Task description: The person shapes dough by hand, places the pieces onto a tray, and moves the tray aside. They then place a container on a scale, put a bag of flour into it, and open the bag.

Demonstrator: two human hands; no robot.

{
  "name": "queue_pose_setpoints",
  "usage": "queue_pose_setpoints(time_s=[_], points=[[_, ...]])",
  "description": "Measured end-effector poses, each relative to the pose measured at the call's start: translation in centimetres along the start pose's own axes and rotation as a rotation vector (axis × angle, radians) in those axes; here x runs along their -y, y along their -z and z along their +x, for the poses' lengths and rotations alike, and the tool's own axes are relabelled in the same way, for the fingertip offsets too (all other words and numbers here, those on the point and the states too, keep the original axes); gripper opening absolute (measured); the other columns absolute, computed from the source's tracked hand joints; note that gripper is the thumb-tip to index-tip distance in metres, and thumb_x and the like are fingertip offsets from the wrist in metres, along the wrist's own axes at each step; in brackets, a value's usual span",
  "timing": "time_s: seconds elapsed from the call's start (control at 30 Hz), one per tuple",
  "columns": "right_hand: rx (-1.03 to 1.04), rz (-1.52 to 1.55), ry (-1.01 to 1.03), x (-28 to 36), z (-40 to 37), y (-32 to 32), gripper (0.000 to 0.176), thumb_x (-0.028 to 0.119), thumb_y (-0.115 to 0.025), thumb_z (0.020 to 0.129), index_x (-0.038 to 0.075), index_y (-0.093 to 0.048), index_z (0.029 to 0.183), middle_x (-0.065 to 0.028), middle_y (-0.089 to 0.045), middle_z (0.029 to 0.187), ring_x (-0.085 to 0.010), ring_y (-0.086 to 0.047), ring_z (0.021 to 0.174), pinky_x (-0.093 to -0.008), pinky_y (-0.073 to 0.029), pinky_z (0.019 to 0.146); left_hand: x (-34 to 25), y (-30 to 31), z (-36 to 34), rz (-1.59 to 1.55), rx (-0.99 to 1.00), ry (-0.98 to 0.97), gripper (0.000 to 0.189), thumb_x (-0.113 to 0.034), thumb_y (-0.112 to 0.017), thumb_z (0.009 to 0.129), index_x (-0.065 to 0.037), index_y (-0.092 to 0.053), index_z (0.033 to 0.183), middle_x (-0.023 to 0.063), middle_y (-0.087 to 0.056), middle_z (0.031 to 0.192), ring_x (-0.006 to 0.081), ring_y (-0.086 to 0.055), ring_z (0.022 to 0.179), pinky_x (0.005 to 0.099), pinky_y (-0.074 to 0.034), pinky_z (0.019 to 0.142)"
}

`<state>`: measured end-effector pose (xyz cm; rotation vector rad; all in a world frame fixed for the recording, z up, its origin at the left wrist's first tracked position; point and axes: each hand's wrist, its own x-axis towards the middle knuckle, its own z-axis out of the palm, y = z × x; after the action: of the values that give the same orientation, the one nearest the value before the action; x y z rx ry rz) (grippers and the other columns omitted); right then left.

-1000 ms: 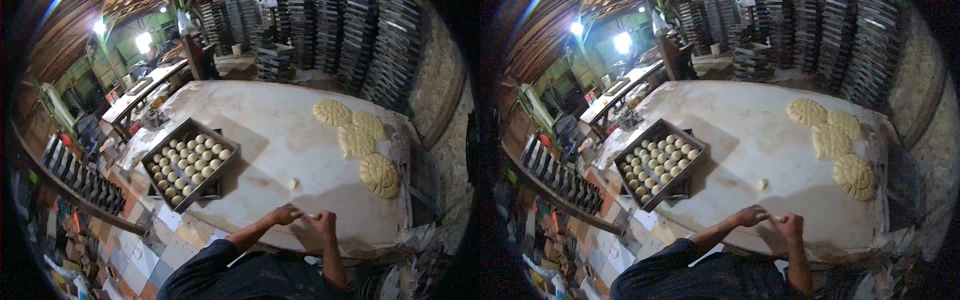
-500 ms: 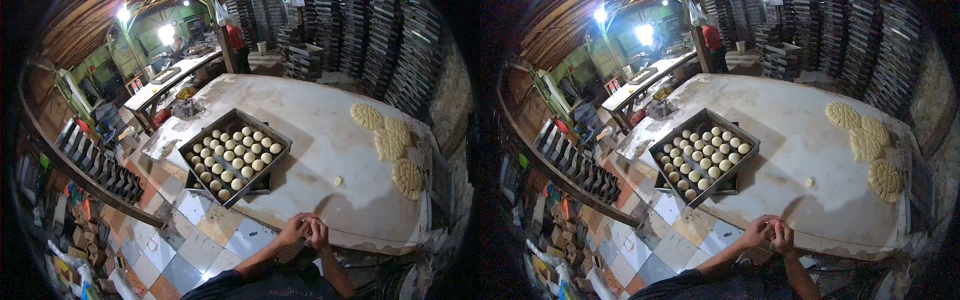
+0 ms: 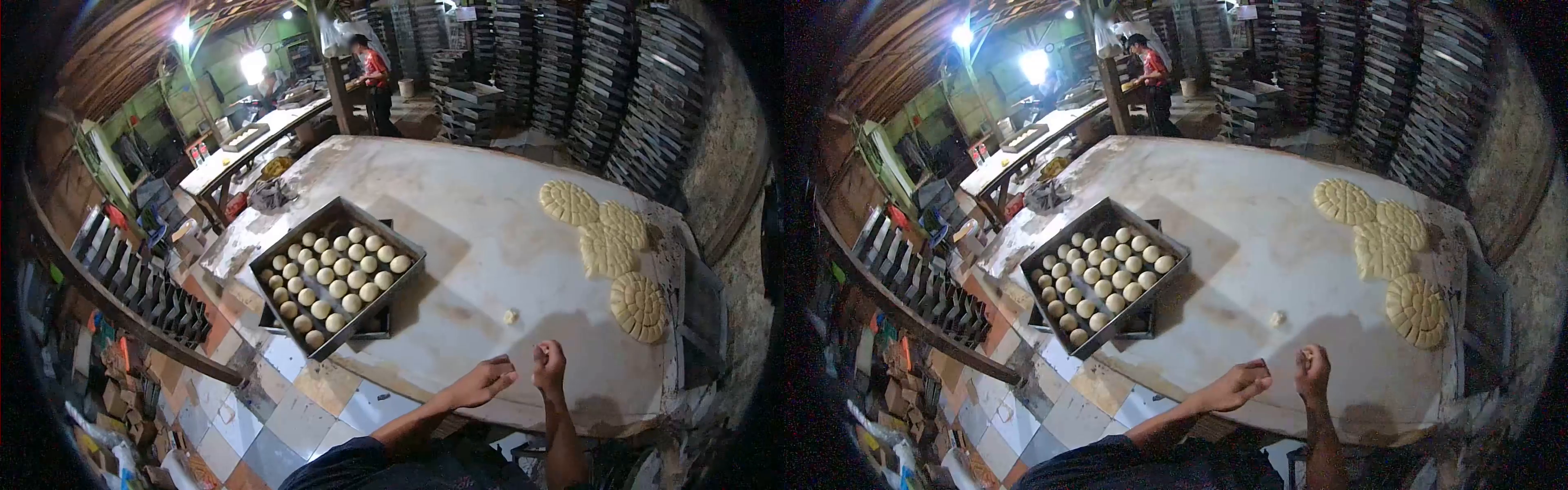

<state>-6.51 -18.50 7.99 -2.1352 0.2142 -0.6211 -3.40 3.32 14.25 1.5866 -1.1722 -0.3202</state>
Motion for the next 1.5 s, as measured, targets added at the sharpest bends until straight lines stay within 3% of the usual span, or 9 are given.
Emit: queue_pose_setpoints(time_s=[0.17,0.27,0.33,0.57,0.73,0.8,1.0,1.33,1.5], points=[[0.13,-0.228,0.102,-11.6,-3.8,3.5,0.023,0.024,-0.058,0.088,0.002,-0.052,0.092,-0.0129,-0.047,0.084,-0.0281,-0.049,0.072,-0.0441,-0.04,0.07,10.0,-3.2,-1.2,0.442,-0.201,0.482,0.037,-0.032,-0.051,0.094,-0.006,-0.058,0.12,0.0195,-0.059,0.114,0.0401,-0.056,0.099,0.0451,-0.048,0.087],[0.316,-0.414,0.464,-16.7,-8.0,7.4,0.022,0.027,-0.057,0.084,0.006,-0.052,0.082,-0.0142,-0.046,0.089,-0.0352,-0.046,0.086,-0.0556,-0.033,0.087,13.9,-1.9,-6.5,0.627,0.116,0.382,0.053,-0.027,-0.053,0.092,-0.014,-0.038,0.141,0.0157,-0.012,0.157,0.037,-0.015,0.143,0.0561,-0.021,0.11],[0.356,-0.428,0.422,-16.4,-5.4,9.7,0.026,0.031,-0.058,0.083,0.006,-0.051,0.082,-0.015,-0.046,0.088,-0.0365,-0.044,0.088,-0.0569,-0.03,0.09,13.7,1.0,-5.8,1.233,0.263,0.256,0.056,-0.031,-0.058,0.087,-0.016,-0.041,0.138,0.0176,-0.019,0.154,0.0412,-0.025,0.137,0.055,-0.026,0.106],[0.184,-0.238,0.245,-10.8,1.8,1.2,0.026,0.026,-0.061,0.078,0.001,-0.053,0.08,-0.0167,-0.048,0.087,-0.0377,-0.047,0.086,-0.0544,-0.032,0.093,17.6,-2.0,4.6,0.662,-0.485,0.544,0.036,-0.03,-0.065,0.08,-0.013,-0.061,0.112,0.0167,-0.052,0.12,0.0379,-0.044,0.112,0.049,-0.036,0.095],[0.408,-0.254,0.525,-13.0,-2.8,3.2,0.015,0.016,-0.059,0.075,0.002,-0.058,0.08,-0.0183,-0.055,0.084,-0.0412,-0.052,0.087,-0.0543,-0.039,0.09,18.0,-6.7,-2.2,0.88,-0.209,0.353,0.028,-0.017,-0.062,0.081,-0.01,-0.06,0.108,0.0152,-0.058,0.112,0.0324,-0.05,0.107,0.0465,-0.037,0.096],[0.466,-0.275,0.597,-16.2,-3.2,6.6,0.014,0.015,-0.059,0.073,0.003,-0.055,0.078,-0.0181,-0.054,0.083,-0.0403,-0.051,0.085,-0.0545,-0.04,0.088,21.0,-4.2,-6.9,1.131,0.34,0.624,0.036,-0.018,-0.061,0.08,-0.009,-0.058,0.114,0.0124,-0.059,0.114,0.0311,-0.05,0.108,0.0459,-0.038,0.094],[0.13,-0.292,0.213,-14.5,5.7,4.4,0.01,0.007,-0.054,0.075,0.0,-0.049,0.079,-0.0214,-0.048,0.084,-0.0422,-0.045,0.089,-0.0568,-0.035,0.092,25.1,2.5,-0.4,0.605,-0.572,0.472,0.029,-0.023,-0.077,0.067,-0.013,-0.063,0.091,0.0097,-0.064,0.097,0.0333,-0.053,0.095,0.0429,-0.042,0.085],[0.289,-0.412,0.378,-17.9,0.5,6.5,0.01,0.003,-0.052,0.074,-0.002,-0.047,0.081,-0.0199,-0.047,0.088,-0.0391,-0.047,0.09,-0.0545,-0.037,0.088,17.5,-0.2,-5.3,0.866,-0.229,0.075,0.033,-0.017,-0.07,0.072,-0.008,-0.062,0.102,0.0113,-0.065,0.097,0.0342,-0.056,0.093,0.0449,-0.045,0.083],[-0.072,-0.476,0.038,-15.6,7.5,1.5,0.011,0.008,-0.054,0.08,-0.002,-0.05,0.083,-0.0201,-0.05,0.089,-0.0398,-0.044,0.086,-0.0519,-0.037,0.089,24.5,2.3,0.4,0.642,-0.66,0.658,0.018,-0.019,-0.061,0.081,-0.007,-0.062,0.094,0.0139,-0.063,0.091,0.0345,-0.055,0.088,0.0463,-0.042,0.084]])
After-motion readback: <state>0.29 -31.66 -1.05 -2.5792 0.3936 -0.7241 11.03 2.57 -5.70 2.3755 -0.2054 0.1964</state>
